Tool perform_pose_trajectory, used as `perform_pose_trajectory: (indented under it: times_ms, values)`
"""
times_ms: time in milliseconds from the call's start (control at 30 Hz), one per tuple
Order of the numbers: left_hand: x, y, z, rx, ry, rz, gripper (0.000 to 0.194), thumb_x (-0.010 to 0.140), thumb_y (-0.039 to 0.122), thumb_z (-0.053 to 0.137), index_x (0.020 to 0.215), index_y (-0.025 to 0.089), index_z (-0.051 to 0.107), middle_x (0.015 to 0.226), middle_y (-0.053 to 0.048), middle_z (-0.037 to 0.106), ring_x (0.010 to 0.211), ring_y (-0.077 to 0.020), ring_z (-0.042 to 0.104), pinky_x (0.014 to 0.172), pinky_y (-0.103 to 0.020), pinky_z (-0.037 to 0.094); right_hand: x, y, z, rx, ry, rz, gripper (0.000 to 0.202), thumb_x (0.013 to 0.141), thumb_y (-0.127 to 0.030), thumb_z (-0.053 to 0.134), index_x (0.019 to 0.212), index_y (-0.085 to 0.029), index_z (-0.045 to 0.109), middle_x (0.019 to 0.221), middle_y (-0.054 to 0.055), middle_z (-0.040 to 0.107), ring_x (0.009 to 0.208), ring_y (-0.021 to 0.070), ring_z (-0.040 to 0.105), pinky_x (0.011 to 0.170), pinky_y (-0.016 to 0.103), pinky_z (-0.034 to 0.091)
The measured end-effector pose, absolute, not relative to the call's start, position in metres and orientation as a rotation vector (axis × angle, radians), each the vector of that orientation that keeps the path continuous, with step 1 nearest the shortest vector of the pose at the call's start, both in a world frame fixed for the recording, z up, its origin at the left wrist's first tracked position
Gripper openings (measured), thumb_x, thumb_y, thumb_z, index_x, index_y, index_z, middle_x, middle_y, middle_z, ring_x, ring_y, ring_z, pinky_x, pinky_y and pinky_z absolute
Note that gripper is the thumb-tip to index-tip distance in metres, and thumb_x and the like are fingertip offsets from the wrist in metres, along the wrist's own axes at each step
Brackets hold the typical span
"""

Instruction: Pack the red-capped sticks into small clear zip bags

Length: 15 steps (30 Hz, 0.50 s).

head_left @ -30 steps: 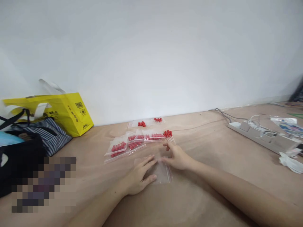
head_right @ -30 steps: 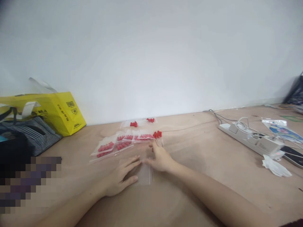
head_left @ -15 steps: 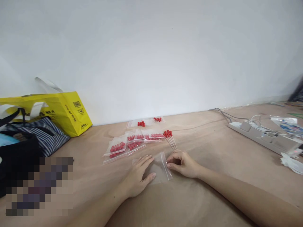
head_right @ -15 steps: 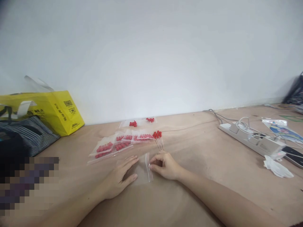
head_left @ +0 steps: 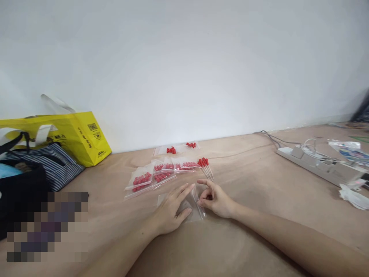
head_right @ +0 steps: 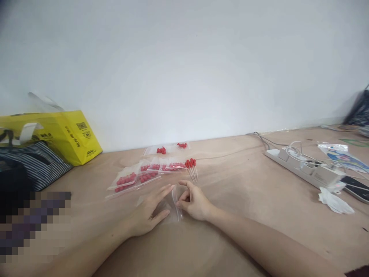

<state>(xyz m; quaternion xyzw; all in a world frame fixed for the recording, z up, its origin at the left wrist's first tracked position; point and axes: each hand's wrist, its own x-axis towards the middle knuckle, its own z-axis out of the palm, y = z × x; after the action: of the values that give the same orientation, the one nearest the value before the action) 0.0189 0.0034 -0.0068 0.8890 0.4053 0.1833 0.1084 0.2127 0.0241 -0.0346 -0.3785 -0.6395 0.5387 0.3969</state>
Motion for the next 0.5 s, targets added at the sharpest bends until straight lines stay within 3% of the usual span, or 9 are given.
perform_pose_trajectory:
  times_ms: [133,233,500]
  values:
    - [0.021,0.007,-0.011,2.744,1.184,0.542,0.048,0.082,0.016,0.043,0.126,0.033,0.033,0.131,-0.005,0.036,0.115,-0.0252,0.039,0.092,-0.044,0.036,0.213,0.022,-0.032,-0.913,-1.609,1.403,0.067,0.060,-0.016,0.064,0.118,-0.017,0.031,0.055,-0.008,0.053,0.055,0.0096,0.053,0.058,0.024,0.041]
    - [0.021,0.010,-0.018,2.757,1.176,0.603,0.034,0.086,0.016,0.036,0.117,0.029,0.043,0.127,-0.006,0.037,0.112,-0.0233,0.042,0.091,-0.040,0.038,0.212,0.021,-0.032,-0.891,-1.608,1.419,0.066,0.062,-0.018,0.064,0.118,-0.016,0.030,0.057,-0.008,0.053,0.056,0.0095,0.052,0.058,0.024,0.040]
    - [0.023,0.010,-0.019,2.696,1.134,0.682,0.023,0.087,0.015,0.032,0.107,0.023,0.042,0.127,-0.008,0.034,0.115,-0.0213,0.039,0.093,-0.038,0.036,0.214,0.025,-0.035,-0.869,-1.595,1.412,0.057,0.063,-0.026,0.064,0.111,-0.016,0.033,0.055,-0.008,0.049,0.051,0.0085,0.046,0.053,0.022,0.036]
